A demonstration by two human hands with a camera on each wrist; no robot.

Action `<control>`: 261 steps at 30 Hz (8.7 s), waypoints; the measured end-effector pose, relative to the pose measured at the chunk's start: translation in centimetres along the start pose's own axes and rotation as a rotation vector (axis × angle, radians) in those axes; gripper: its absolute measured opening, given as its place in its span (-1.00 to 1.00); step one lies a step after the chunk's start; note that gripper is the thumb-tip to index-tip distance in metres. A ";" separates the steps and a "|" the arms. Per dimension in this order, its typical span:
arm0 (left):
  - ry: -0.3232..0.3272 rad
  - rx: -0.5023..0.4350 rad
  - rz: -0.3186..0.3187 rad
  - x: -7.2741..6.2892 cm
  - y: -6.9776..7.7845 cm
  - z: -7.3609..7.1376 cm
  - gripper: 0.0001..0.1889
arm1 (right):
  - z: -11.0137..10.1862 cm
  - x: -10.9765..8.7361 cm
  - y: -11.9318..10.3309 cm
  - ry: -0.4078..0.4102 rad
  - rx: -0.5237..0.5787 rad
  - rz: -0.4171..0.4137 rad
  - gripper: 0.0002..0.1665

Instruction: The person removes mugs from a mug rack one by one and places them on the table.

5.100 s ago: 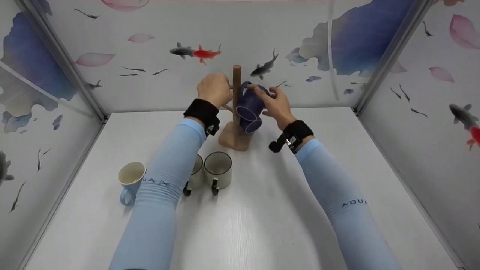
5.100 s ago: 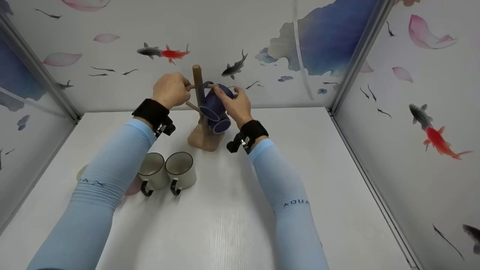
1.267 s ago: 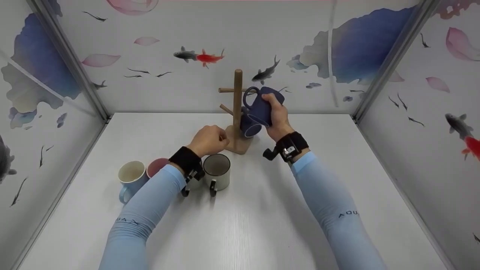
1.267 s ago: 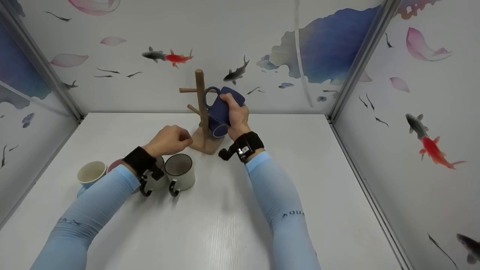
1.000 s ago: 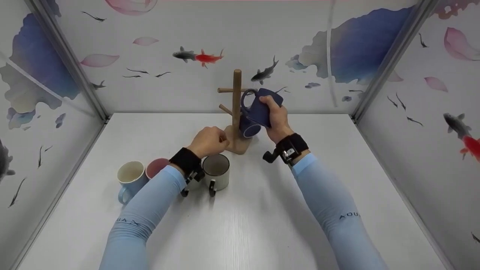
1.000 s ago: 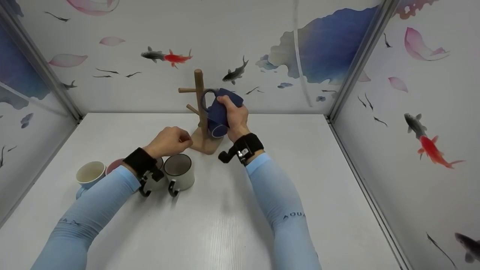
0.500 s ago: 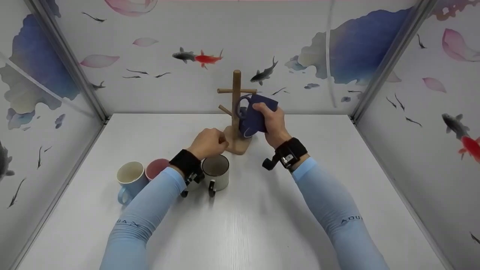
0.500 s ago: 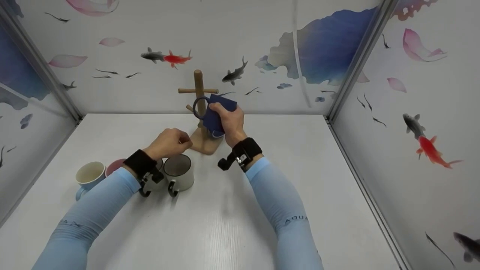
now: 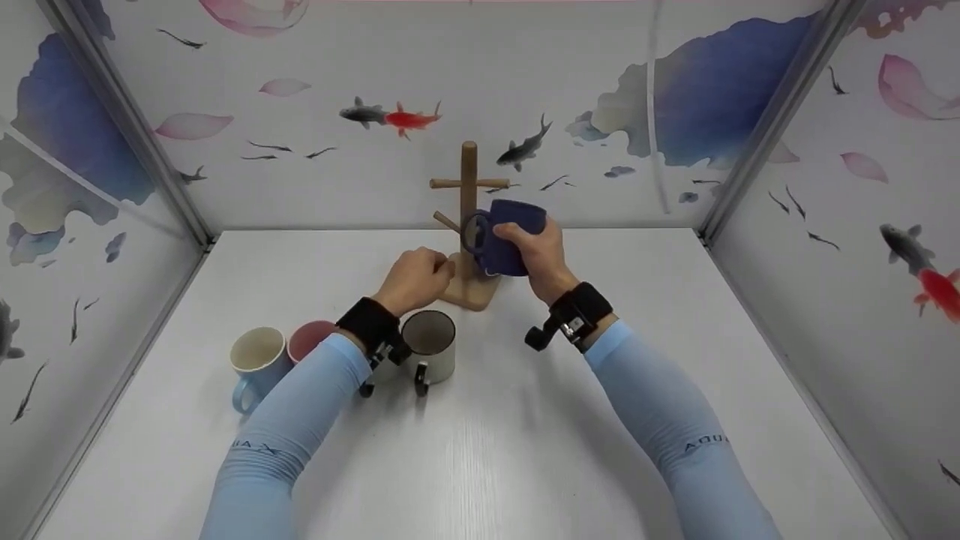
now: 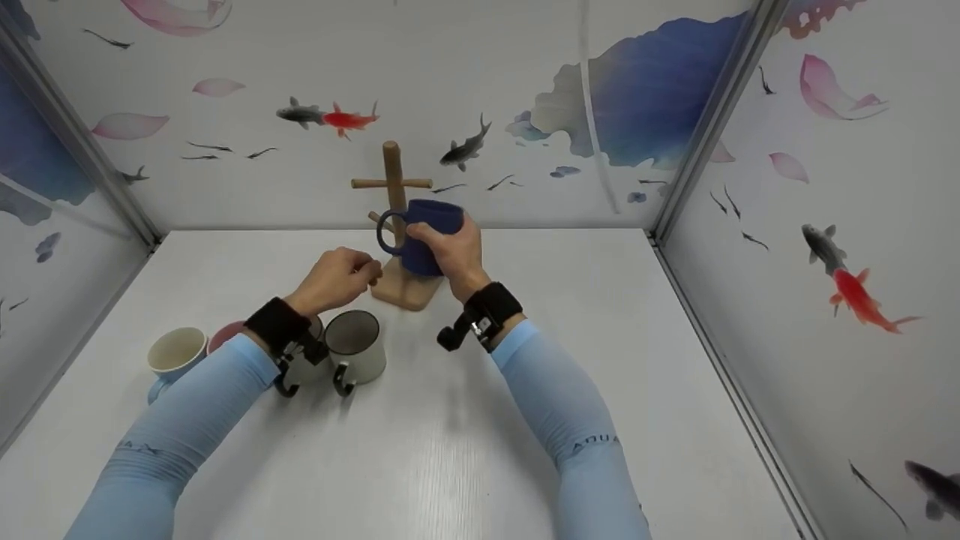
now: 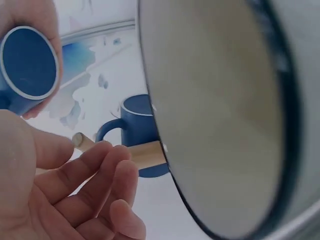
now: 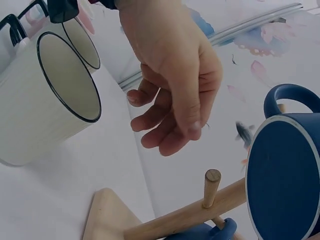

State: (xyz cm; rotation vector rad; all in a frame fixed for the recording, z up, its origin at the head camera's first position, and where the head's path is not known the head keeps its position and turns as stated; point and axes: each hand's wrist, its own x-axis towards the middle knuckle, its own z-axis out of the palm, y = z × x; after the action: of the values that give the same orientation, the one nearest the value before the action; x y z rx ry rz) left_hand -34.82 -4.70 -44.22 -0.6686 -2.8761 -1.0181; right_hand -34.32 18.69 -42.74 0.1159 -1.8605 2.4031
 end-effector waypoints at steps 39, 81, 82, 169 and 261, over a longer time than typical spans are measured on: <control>-0.155 -0.630 -0.020 -2.4 3.9 -0.2 -0.47 | -2.2 -1.4 3.1 -0.315 -0.238 -0.195 -0.12; -0.216 -0.869 -0.167 -4.8 5.5 1.9 -0.46 | -4.0 -2.3 3.7 -0.550 -0.208 -0.102 -0.10; -0.202 -0.856 -0.166 -4.8 5.5 2.0 -0.47 | -4.0 -2.3 3.6 -0.554 -0.211 -0.102 -0.09; 0.113 -1.050 -0.291 -11.3 7.2 12.0 -0.52 | -10.4 -2.7 3.3 -0.266 -1.394 -0.198 -0.29; 0.011 0.027 0.056 -13.5 7.0 4.6 -0.53 | -10.9 -1.6 3.2 -0.210 -0.426 0.404 -0.23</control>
State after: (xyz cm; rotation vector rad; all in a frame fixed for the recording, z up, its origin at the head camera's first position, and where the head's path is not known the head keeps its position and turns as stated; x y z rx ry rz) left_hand -19.19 -2.31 -45.73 -0.7350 -2.8383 -0.9715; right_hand -33.11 28.42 -48.74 -0.0506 -2.6737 2.2140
